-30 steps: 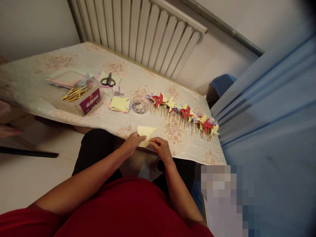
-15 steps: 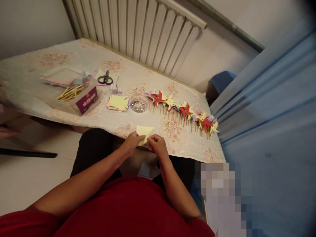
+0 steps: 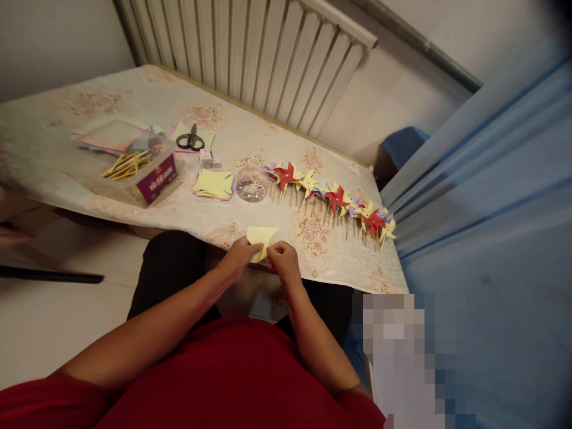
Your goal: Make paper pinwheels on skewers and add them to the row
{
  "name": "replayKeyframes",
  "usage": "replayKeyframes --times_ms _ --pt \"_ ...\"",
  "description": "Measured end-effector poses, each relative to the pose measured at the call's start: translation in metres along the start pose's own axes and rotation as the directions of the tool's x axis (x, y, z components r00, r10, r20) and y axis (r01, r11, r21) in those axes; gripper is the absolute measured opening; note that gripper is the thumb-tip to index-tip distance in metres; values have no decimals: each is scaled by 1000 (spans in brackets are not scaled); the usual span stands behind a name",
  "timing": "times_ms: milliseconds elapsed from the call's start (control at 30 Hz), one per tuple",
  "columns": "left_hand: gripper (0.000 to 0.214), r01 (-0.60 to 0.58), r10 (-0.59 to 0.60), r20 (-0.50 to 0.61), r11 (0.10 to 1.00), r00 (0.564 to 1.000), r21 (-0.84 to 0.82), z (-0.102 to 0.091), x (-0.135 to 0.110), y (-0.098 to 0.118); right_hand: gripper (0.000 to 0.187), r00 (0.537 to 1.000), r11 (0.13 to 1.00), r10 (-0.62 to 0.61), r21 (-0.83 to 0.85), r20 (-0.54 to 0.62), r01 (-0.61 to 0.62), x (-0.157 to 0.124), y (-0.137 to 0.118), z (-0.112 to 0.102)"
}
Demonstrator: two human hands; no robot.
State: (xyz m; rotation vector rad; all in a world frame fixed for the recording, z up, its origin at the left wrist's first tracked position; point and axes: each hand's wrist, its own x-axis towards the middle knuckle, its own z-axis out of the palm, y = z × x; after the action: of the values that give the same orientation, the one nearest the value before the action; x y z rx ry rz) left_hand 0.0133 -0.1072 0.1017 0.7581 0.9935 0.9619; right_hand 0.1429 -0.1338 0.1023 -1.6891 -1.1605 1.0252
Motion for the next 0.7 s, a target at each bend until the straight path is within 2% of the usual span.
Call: replayKeyframes --times_ms 200,700 --pt "40 -11 11 1 1000 1000 18 0 -2 2 15 1000 999 -21 -43 -7 21 2 3 1" --pt "40 -19 19 6 999 1000 32 -3 -1 0 17 996 999 -29 -20 84 31 3 5 -1"
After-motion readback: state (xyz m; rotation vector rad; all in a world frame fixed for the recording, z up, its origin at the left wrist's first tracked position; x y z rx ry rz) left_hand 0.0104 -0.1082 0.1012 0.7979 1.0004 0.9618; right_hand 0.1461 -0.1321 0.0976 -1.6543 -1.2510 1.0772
